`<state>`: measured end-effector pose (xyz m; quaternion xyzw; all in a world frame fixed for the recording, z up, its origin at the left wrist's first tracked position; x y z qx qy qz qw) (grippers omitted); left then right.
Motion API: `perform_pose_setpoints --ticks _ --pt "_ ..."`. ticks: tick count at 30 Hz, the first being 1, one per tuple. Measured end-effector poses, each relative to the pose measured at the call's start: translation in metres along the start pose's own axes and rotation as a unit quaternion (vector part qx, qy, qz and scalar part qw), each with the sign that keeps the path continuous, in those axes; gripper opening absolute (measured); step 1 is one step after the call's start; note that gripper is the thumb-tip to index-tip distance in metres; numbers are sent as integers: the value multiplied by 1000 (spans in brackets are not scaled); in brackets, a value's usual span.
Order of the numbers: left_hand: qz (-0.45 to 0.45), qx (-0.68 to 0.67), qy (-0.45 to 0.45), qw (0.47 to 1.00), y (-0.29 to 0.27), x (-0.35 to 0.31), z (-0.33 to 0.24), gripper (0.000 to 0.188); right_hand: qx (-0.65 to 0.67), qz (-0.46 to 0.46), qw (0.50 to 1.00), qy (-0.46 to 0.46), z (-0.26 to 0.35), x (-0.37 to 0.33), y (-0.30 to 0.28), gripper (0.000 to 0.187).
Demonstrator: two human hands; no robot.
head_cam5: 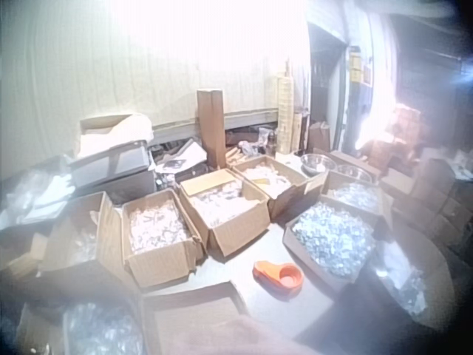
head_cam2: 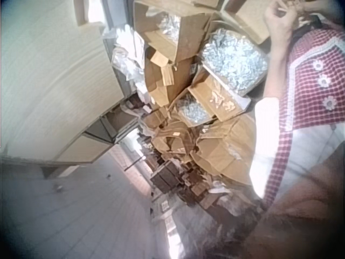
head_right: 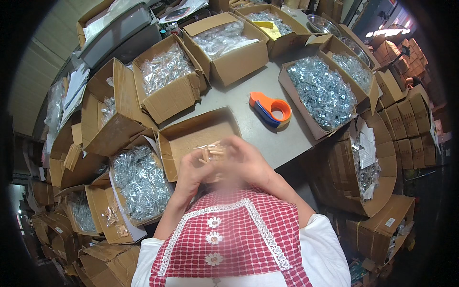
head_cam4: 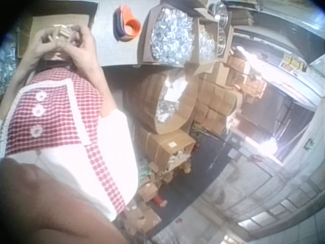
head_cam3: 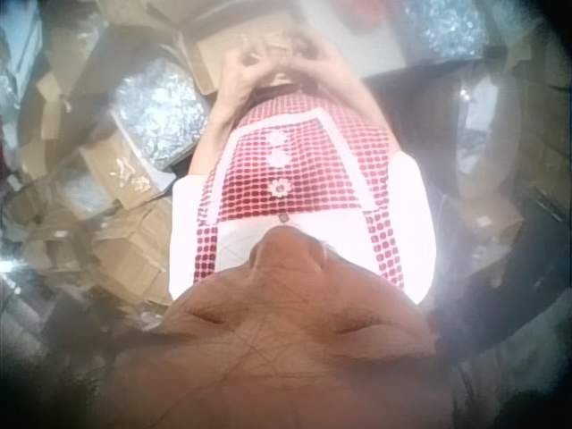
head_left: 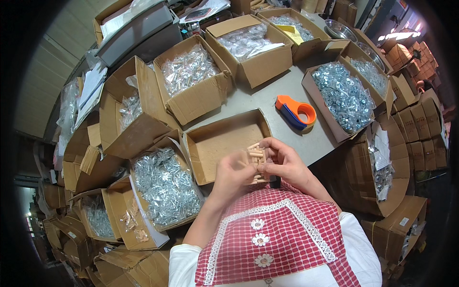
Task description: The person packs small wooden pegs and metal fasteners into plastic bags, seals them with a tape dispenser, and places the bags into cardboard boxes. The person also weighs the bags on a digital scale and arranges the boxes on the table.
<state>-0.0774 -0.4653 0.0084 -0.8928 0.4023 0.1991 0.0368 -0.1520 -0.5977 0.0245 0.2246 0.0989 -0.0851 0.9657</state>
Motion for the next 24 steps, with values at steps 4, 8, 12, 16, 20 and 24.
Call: perform_pose_setpoints --ticks 4,8,12,16,20,24 --pt "3 -32 27 999 3 0 -6 28 3 -5 1000 7 0 1 2 52" --pt "22 -122 31 992 11 -8 -14 30 30 -1 1000 10 -1 0 4 45" --pt "32 -138 31 989 11 -10 -16 32 36 14 999 35 -1 -3 4 31" --pt "35 -115 20 993 8 -10 -10 30 -9 19 997 71 -3 -3 3 33" --pt "49 -89 20 995 9 -13 -12 26 -5 13 999 44 0 -5 5 13" --pt "40 -84 25 995 10 -19 -13 23 -50 8 999 19 3 -6 4 10"
Point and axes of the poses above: each hand's wrist, its own x-axis towards the middle knuckle, its own y-axis out of the palm, z = x × y, the point moved 8 cm from there along x, towards the middle knuckle, and after that the axes turned 7 degrees about x, right-handed, at the moved point
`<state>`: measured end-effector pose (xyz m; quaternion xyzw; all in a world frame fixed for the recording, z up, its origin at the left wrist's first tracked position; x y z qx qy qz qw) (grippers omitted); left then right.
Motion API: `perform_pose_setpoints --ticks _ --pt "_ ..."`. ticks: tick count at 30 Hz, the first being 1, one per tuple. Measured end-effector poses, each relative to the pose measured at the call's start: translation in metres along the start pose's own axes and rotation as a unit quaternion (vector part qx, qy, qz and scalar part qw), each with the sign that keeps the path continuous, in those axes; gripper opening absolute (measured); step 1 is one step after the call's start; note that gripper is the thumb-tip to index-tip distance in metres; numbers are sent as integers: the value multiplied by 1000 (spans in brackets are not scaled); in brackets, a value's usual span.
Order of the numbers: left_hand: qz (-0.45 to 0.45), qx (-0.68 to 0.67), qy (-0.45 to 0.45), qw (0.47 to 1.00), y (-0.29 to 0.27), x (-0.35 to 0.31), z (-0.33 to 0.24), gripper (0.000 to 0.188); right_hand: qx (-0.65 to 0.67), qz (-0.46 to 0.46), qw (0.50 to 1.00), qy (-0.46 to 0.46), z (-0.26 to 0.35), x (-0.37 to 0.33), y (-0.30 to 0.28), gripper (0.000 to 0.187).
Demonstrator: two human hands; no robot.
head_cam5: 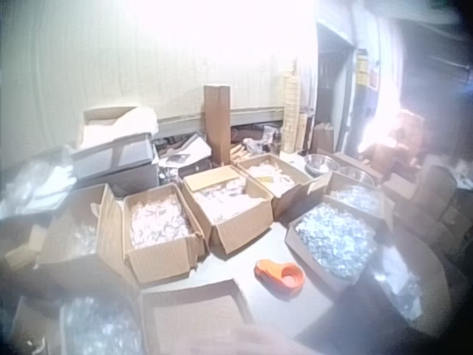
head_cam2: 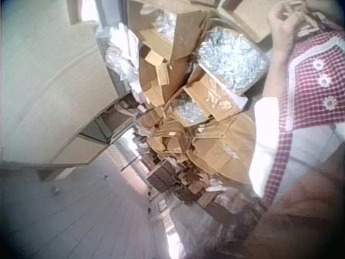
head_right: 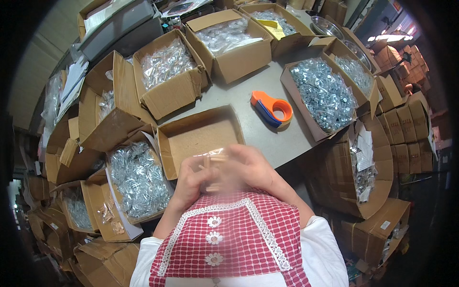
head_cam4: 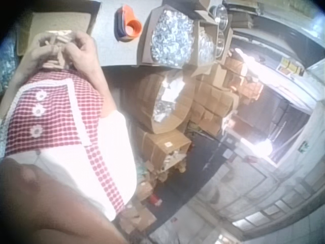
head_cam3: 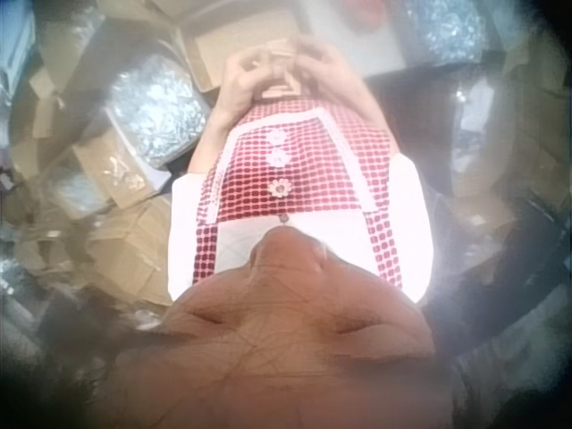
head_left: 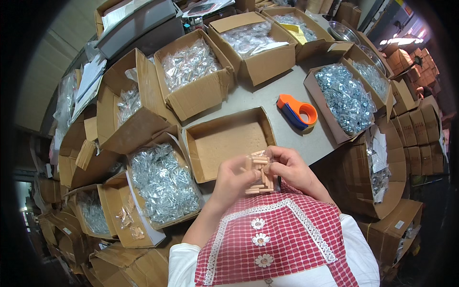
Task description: The person packs small wooden pegs and metal fasteners into plastic bags, seals them with a tape dispenser, and places the bags into cardboard boxes. The person also weighs the bags on a digital scale and arranges the boxes on the table.
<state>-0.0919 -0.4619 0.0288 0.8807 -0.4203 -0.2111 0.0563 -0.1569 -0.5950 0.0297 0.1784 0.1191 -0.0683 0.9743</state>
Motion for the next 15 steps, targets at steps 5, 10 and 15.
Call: perform_pose_setpoints --ticks 5,10,15 --pt "-8 47 2 999 -2 1 7 35 -45 10 999 2 -3 -2 -7 29" --pt "-9 8 -3 1000 -3 -1 7 20 -16 30 999 6 -9 1 -8 29" --pt "-2 -46 -20 999 2 -5 0 26 39 34 999 17 -11 1 -6 30"
Point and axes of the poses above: each hand's wrist, its own x-axis towards the middle knuckle, its own y-axis out of the palm, z = x × y, the point moved 8 cm from there along x, towards the middle knuckle, and after that the axes turned 7 degrees about x, right-handed, at the moved point
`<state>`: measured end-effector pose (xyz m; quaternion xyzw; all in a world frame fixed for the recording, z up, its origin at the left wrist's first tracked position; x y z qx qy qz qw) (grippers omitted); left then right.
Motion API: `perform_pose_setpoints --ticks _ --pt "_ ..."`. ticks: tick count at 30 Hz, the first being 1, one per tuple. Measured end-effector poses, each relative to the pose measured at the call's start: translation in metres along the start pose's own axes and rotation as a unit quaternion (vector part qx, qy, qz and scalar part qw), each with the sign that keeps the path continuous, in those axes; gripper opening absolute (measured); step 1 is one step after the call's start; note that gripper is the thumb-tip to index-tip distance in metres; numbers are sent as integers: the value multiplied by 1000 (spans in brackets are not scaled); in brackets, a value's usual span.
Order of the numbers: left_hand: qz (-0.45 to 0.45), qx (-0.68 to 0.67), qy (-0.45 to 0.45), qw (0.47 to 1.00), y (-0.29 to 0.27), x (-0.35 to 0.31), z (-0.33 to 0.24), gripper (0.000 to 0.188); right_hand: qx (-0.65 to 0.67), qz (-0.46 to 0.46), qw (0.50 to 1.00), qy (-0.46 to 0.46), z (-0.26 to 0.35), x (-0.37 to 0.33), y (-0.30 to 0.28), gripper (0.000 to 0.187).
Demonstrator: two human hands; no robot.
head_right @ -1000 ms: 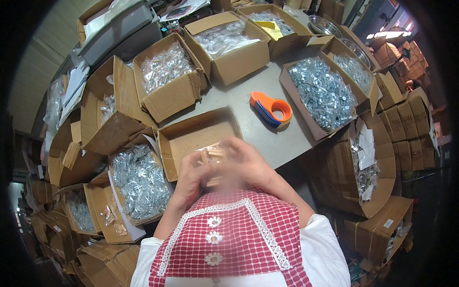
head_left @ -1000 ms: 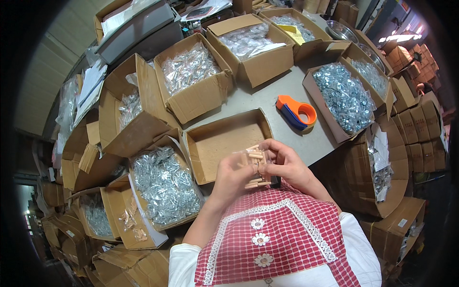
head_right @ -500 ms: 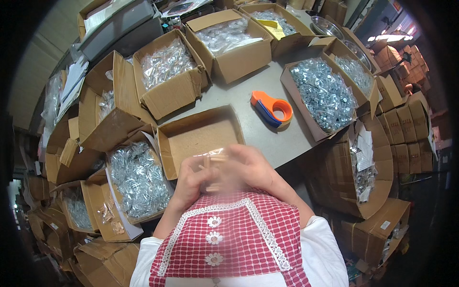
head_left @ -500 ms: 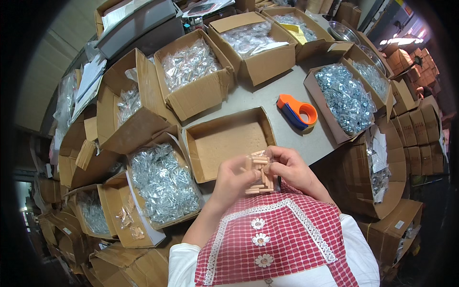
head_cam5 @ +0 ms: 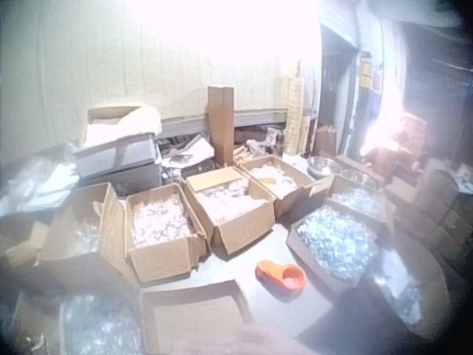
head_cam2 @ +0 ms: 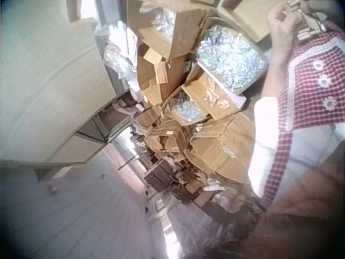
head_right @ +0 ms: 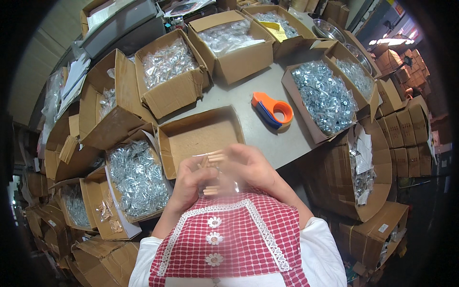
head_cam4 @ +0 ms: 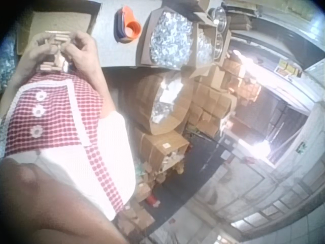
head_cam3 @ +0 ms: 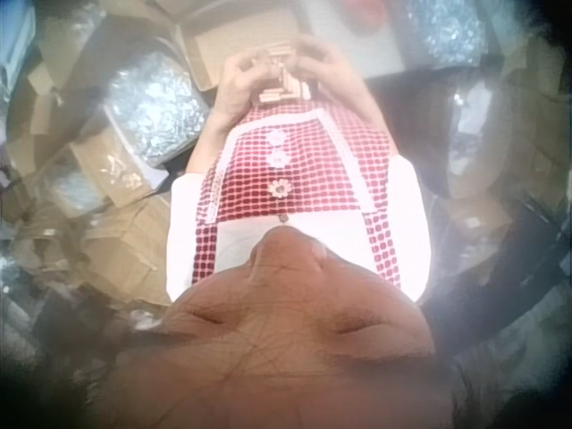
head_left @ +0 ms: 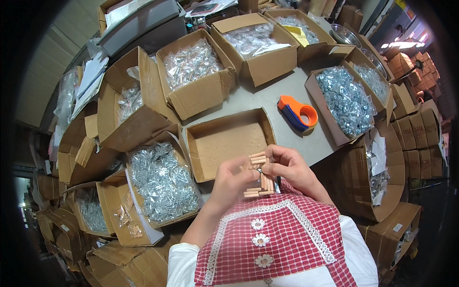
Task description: The person packs small wooden pegs and metal fasteners into plastic bags, seals them with a tape dispenser, and places the bags into cardboard boxes. The person also weighs the bags on a digital scale and arranges the boxes on the table.
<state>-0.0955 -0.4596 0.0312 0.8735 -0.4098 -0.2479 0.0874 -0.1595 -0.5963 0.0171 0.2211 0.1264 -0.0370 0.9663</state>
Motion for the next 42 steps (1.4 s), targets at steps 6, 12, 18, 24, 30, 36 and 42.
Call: perform_pose_setpoints --ticks 6,12,18,24,30,36,42 --pt "2 18 -2 1000 5 2 -1 38 -12 -24 1000 0 3 2 2 32" --pt "6 1 -8 1000 8 0 -2 37 8 -21 999 -41 13 -1 7 22" --pt "17 22 -9 1000 10 0 -2 40 -6 -30 1000 -2 13 -2 5 30" --pt "27 20 -16 999 9 -1 0 35 26 -51 998 -24 21 -5 12 19" --pt "39 16 -11 999 9 -1 1 32 21 -49 998 -21 21 -4 10 19" --pt "48 21 -18 998 8 4 8 33 15 -37 999 -17 15 -3 5 19" --pt "55 16 -12 998 9 5 9 31 19 -32 999 -21 13 -2 5 20"
Point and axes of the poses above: each hand's wrist, its own x-axis towards the middle knuckle, its own y-axis out of the palm, z = x × y, the point moved 8 cm from there along x, towards the middle knuckle, and after that the axes turned 7 degrees about x, right-handed, at the moved point
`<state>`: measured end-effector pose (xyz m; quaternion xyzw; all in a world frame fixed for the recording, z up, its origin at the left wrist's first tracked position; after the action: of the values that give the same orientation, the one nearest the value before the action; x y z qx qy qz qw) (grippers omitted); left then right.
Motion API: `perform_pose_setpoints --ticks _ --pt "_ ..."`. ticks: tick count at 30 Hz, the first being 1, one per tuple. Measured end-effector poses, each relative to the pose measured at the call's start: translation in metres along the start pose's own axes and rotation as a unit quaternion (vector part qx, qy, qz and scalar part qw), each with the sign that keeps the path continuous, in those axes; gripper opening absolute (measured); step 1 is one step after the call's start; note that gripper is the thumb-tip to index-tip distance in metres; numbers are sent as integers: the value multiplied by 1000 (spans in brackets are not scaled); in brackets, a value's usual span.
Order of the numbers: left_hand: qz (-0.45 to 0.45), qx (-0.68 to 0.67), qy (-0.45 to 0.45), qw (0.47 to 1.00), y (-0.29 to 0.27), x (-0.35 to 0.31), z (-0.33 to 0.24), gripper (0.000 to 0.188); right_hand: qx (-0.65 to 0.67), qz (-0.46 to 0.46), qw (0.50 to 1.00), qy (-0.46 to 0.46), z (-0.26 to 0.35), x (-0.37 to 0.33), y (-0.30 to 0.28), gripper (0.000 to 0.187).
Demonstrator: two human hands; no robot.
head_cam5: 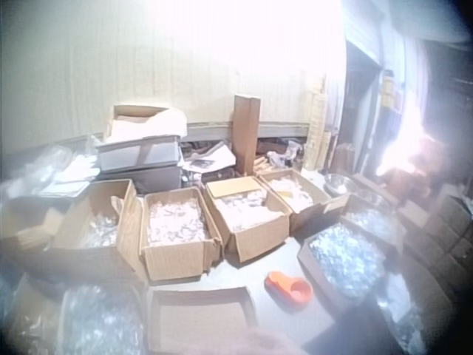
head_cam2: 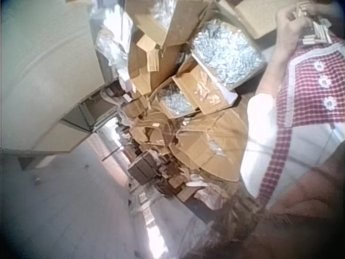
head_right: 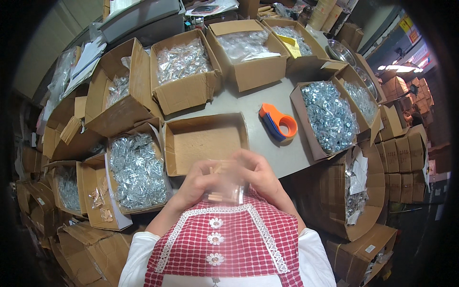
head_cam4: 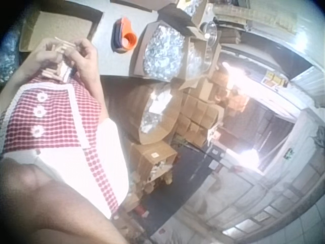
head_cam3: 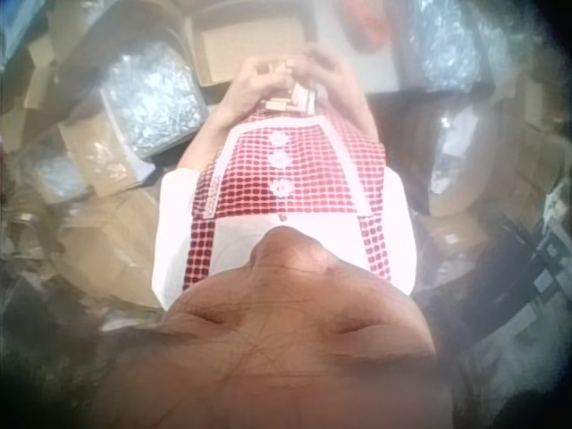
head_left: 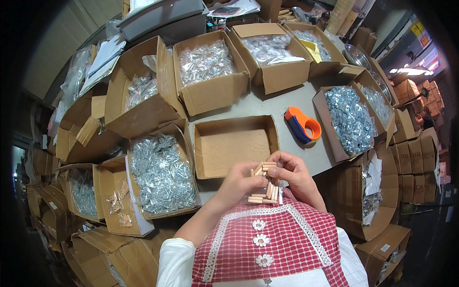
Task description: The person packs small wooden pegs and metal fasteners into plastic bags, seals them with a tape dispenser, and places the bags into cardboard boxes. The person also weighs the bags on a digital scale and arranges the boxes on the table.
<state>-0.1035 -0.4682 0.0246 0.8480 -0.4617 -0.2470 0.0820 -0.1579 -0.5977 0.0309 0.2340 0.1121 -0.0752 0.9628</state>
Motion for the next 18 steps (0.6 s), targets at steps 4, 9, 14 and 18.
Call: perform_pose_setpoints --ticks 4,9,14,18 --pt "4 15 1 1000 0 -1 -1 31 -3 -1 1000 7 -2 -1 0 21" --pt "-2 33 -6 999 -1 0 0 29 -31 25 999 23 -6 1 -3 29" --pt "11 31 -6 999 0 -1 -1 30 -37 29 999 27 -6 0 -2 29" --pt "16 24 -7 1000 2 -2 -1 29 -34 26 999 8 -2 -1 1 20"
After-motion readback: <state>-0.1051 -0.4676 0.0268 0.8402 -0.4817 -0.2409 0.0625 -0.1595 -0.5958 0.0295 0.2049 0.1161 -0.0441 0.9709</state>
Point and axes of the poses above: each hand's wrist, its own x-axis towards the middle knuckle, its own y-axis out of the palm, z = x × y, the point moved 8 cm from there along x, towards the middle knuckle, and after that the axes turned 7 degrees about x, right-handed, at the moved point
